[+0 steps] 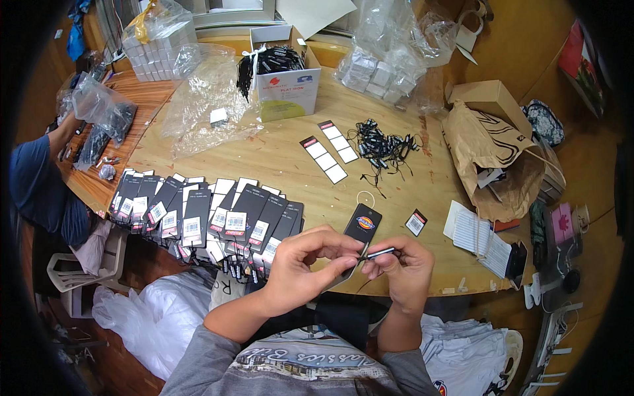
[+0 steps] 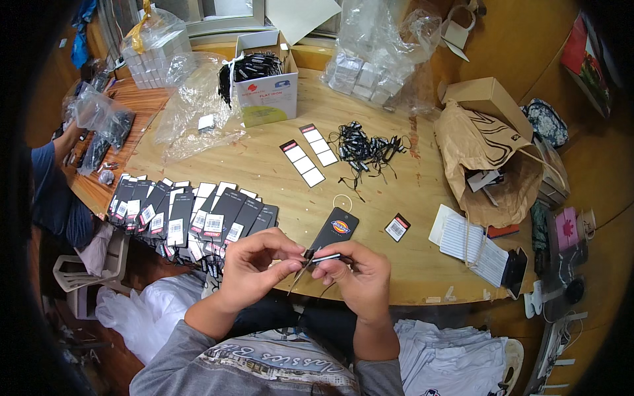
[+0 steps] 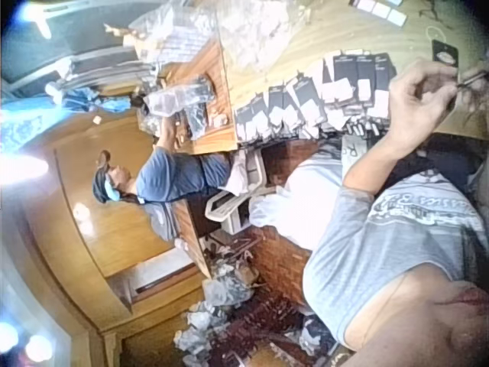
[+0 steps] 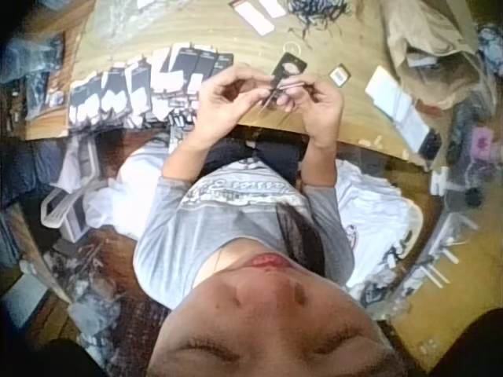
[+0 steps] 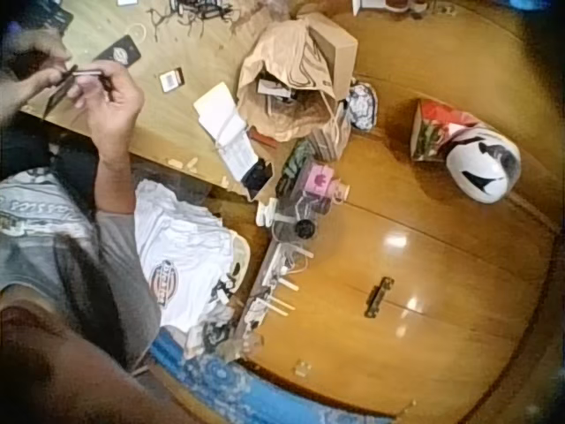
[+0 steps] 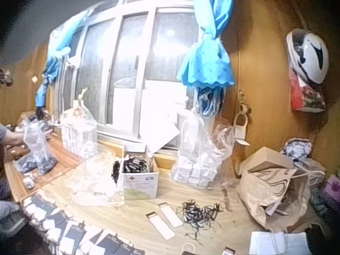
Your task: The person repeatedly picks up small black tags and attaches them to thin black cords by hand. They then place the assembled units into a small white box on the table.
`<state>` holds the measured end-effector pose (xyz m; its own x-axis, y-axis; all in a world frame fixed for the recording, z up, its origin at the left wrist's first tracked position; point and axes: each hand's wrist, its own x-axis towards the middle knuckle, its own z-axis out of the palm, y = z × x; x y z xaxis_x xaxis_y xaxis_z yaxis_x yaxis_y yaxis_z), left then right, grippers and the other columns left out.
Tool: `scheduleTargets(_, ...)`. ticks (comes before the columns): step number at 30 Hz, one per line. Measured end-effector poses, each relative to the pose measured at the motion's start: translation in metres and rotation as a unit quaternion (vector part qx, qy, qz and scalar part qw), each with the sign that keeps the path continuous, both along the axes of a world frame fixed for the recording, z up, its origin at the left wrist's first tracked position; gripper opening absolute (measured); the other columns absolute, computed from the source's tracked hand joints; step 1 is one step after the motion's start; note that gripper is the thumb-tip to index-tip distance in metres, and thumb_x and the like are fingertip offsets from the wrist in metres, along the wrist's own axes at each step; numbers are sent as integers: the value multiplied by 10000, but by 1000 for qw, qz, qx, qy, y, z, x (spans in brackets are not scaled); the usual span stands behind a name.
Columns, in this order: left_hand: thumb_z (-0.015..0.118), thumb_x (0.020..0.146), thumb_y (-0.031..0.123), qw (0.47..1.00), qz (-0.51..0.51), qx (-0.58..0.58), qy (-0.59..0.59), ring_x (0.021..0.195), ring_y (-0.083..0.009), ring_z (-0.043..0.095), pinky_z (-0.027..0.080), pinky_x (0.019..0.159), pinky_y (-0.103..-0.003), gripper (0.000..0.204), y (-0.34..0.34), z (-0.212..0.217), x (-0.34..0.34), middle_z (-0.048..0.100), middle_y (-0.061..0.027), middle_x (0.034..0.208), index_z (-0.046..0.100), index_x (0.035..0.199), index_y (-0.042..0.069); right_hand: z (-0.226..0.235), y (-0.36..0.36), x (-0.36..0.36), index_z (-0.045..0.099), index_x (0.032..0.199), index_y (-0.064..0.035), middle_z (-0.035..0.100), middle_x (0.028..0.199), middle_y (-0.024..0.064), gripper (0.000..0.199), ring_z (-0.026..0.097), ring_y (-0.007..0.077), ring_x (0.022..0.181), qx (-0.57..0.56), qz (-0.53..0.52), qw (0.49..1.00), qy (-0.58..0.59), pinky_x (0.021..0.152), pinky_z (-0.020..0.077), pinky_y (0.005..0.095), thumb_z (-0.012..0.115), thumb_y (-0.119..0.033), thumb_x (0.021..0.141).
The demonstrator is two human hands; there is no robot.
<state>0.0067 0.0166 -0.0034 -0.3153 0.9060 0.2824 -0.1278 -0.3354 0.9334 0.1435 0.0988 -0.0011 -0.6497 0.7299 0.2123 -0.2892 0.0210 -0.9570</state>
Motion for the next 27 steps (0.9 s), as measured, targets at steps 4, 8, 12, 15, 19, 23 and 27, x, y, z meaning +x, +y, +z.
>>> scheduleTargets(4, 585, 704, -43, 999, 8, -2, -46, 729, -93, 550, 440, 650, -199, 214, -2, 2, 3, 559, -62, 806, 522, 908, -49, 3, -3, -4, 547, 823, 56, 564, 684, 77, 147, 536, 94, 589, 16, -2, 1000, -14, 497, 410, 176, 549, -85, 782)
scheduleTargets(8, 595, 701, -31, 999, 11, -14, -45, 733, -86, 551, 439, 659, -197, 219, -4, 2, 2, 559, -55, 803, 513, 903, -38, 5, -3, -5, 546, 818, 52, 555, 657, 68, 143, 519, 82, 564, 1, 6, 1000, -11, 481, 393, 173, 545, -88, 786)
scheduleTargets(12, 596, 697, -31, 999, 9, -10, -34, 719, -75, 545, 434, 651, -192, 210, -3, 2, 2, 560, -47, 791, 521, 893, -33, 7, -4, -5, 545, 817, 46, 548, 631, 60, 133, 510, 78, 543, -5, 8, 1000, -21, 472, 390, 173, 540, -84, 790)
scheduleTargets(15, 596, 694, -31, 1000, 5, -17, -19, 710, -70, 541, 431, 642, -188, 198, -3, 1, 1, 561, -44, 785, 527, 880, -31, 7, -4, -6, 544, 811, 45, 544, 617, 56, 125, 505, 74, 532, -18, 7, 999, -29, 469, 391, 173, 537, -79, 790)
scheduleTargets(19, 597, 690, -30, 999, 10, -33, -17, 702, -67, 539, 431, 636, -186, 185, -4, 1, 2, 562, -45, 782, 532, 864, -31, 6, -3, -7, 542, 795, 42, 537, 603, 51, 133, 497, 67, 522, -26, 8, 999, -44, 462, 389, 170, 531, -90, 794)
scheduleTargets(23, 600, 692, -32, 999, 5, -47, -21, 702, -73, 544, 435, 638, -193, 205, -4, 1, 1, 560, -45, 774, 523, 883, -31, 4, -1, -8, 539, 789, 40, 532, 595, 47, 145, 492, 65, 515, -38, 26, 998, -41, 457, 388, 171, 529, -105, 798)
scheduleTargets(27, 612, 685, -36, 995, -36, -18, -88, 764, -107, 540, 440, 672, -216, 278, -2, 0, -2, 546, -73, 830, 484, 932, -30, 3, -1, -6, 532, 784, 35, 527, 585, 47, 136, 489, 71, 509, -76, 60, 995, -20, 453, 393, 176, 523, -100, 800)
